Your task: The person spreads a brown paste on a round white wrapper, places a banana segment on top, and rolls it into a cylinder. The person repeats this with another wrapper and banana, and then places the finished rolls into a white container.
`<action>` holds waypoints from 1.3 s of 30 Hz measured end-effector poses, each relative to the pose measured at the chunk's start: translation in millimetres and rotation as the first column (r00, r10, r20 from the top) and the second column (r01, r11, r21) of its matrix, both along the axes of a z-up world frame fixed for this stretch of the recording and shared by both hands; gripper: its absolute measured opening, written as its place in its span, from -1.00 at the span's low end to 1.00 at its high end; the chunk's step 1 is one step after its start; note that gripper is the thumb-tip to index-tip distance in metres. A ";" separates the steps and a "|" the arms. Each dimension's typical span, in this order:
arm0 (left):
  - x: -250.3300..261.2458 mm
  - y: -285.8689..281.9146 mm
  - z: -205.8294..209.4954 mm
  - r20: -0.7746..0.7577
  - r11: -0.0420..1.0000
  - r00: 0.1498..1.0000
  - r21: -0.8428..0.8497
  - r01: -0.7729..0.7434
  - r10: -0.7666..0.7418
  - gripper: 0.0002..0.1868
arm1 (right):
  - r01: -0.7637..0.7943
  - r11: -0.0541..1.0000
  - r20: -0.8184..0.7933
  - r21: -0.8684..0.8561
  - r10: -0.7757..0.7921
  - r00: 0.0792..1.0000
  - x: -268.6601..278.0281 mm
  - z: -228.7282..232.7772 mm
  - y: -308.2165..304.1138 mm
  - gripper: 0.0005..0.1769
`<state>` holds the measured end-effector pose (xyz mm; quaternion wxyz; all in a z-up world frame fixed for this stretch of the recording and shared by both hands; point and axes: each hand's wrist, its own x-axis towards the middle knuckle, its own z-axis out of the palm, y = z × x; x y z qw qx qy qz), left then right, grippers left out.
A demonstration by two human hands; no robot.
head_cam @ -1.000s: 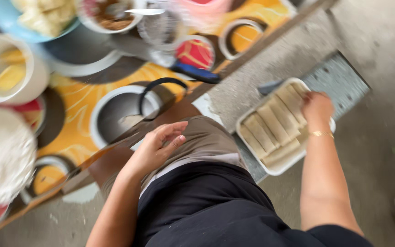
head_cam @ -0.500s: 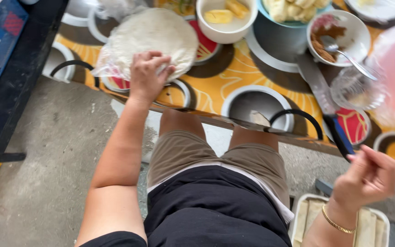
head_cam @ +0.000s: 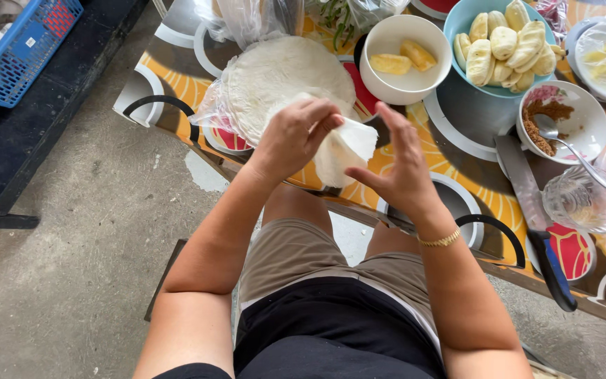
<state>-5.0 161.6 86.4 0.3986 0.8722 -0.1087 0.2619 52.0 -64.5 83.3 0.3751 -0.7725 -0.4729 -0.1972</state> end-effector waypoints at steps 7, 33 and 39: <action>-7.6 -4.2 -31.9 0.041 0.973 0.995 0.211 -0.097 0.091 -0.24 | 0.021 0.911 -0.634 0.412 0.270 0.725 27.3 -27.0 18.6 -0.78; -65.3 11.1 -42.3 -0.196 0.511 0.978 -0.834 -0.205 0.073 -0.71 | 0.387 0.919 -0.779 0.078 -0.186 0.598 64.8 23.4 -127.7 -0.70; -92.3 7.4 -3.1 -0.320 0.623 0.940 -0.713 -0.323 0.120 -0.64 | 0.445 0.863 -0.692 -0.241 -0.474 0.545 96.0 -44.4 -141.3 -0.63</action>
